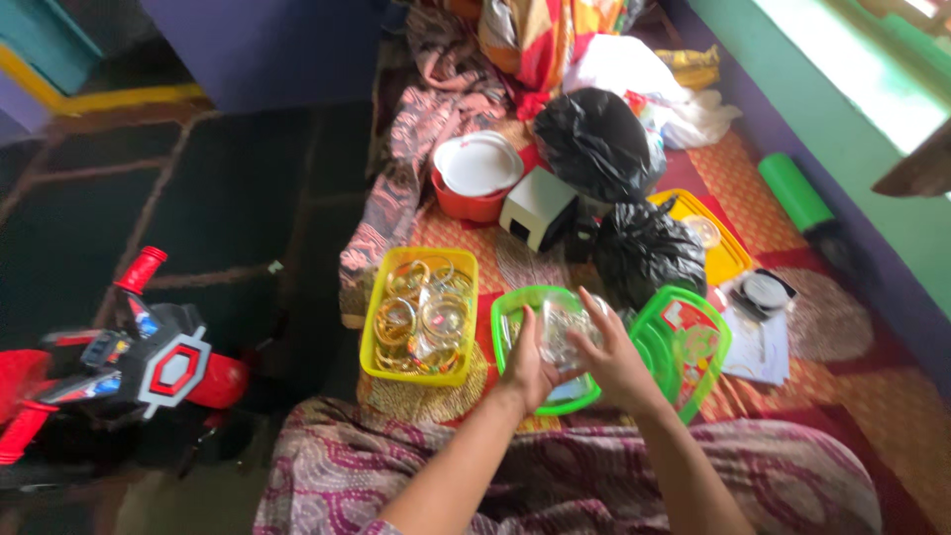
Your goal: The person sits on a mat and organizes bangles by picking them up from a pile and placing them into a yellow plastic container. They then open a green container, place a small plastic bag inside, and close it.
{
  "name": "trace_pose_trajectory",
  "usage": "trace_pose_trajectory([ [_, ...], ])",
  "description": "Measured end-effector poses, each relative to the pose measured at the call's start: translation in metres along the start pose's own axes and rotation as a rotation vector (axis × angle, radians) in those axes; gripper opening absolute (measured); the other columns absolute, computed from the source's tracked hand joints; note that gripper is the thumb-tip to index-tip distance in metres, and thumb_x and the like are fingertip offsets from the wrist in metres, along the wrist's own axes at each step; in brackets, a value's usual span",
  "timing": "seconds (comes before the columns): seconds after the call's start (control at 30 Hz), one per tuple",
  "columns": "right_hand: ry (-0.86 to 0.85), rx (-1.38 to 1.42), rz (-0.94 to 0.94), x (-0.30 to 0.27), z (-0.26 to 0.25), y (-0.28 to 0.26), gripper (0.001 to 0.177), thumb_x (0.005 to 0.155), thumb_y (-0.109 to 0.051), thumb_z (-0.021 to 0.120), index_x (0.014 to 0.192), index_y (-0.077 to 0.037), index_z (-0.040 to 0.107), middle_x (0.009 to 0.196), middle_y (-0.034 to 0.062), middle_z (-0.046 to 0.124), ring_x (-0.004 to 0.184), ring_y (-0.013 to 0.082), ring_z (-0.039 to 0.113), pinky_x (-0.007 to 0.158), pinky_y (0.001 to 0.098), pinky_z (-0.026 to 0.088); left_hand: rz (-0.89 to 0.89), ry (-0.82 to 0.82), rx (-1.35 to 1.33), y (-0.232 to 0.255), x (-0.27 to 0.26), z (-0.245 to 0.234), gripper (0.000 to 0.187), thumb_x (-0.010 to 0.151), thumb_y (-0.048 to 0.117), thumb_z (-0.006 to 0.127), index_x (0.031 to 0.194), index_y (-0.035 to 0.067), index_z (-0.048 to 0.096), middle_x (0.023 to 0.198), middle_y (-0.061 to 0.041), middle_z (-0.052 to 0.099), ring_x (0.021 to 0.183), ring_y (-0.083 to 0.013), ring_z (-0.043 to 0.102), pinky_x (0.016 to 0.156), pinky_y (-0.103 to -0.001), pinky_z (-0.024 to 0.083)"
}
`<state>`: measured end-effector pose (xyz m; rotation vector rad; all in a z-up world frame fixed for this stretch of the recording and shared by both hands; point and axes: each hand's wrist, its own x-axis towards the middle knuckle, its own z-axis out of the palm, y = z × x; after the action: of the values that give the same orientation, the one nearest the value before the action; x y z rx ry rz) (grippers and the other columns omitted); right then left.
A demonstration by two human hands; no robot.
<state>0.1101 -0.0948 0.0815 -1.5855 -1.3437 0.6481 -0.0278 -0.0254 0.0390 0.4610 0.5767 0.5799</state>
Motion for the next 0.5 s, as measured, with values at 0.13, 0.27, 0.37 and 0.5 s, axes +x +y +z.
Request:
trace_pose_trajectory([
  [0.13,0.024,0.188,0.335,0.003,-0.001,-0.005,0.085,0.086,-0.022,0.079,0.161,-0.024,0.037,0.131,0.0156,0.069,0.105,0.0230,0.065,0.085,0.0349,0.051,0.025,0.037,0.193,0.010,-0.002,0.009,0.059,0.104,0.057,0.032,0.154,0.028,0.040,0.136,-0.009,0.060,0.110,-0.0214,0.067,0.090,-0.044,0.061],
  [0.27,0.066,0.274,0.508,0.006,-0.005,0.003,0.069,0.092,-0.024,0.073,0.155,-0.021,0.046,0.115,0.0154,0.069,0.085,0.0180,0.062,0.063,0.0308,0.051,0.225,0.276,0.454,0.003,0.017,0.002,0.045,0.102,0.041,0.052,0.138,0.015,0.060,0.126,-0.007,0.069,0.106,-0.0156,0.068,0.086,-0.032,0.059],
  [0.37,0.136,0.553,0.563,0.016,-0.003,0.021,0.047,0.093,-0.028,0.063,0.137,-0.014,0.057,0.110,0.0079,0.067,0.088,0.0143,0.066,0.062,0.0328,0.061,0.366,0.323,0.582,0.007,0.023,-0.001,0.033,0.100,0.033,0.064,0.116,0.005,0.071,0.106,-0.007,0.074,0.091,-0.0125,0.066,0.076,-0.025,0.054],
  [0.5,0.186,0.721,0.565,0.020,-0.001,0.055,0.034,0.101,-0.028,0.065,0.125,-0.004,0.064,0.112,0.0115,0.065,0.088,0.0204,0.063,0.064,0.0371,0.053,0.338,0.342,0.745,0.020,0.018,0.011,0.030,0.094,0.032,0.075,0.097,0.003,0.072,0.087,-0.004,0.072,0.075,-0.0095,0.064,0.066,-0.024,0.053],
])
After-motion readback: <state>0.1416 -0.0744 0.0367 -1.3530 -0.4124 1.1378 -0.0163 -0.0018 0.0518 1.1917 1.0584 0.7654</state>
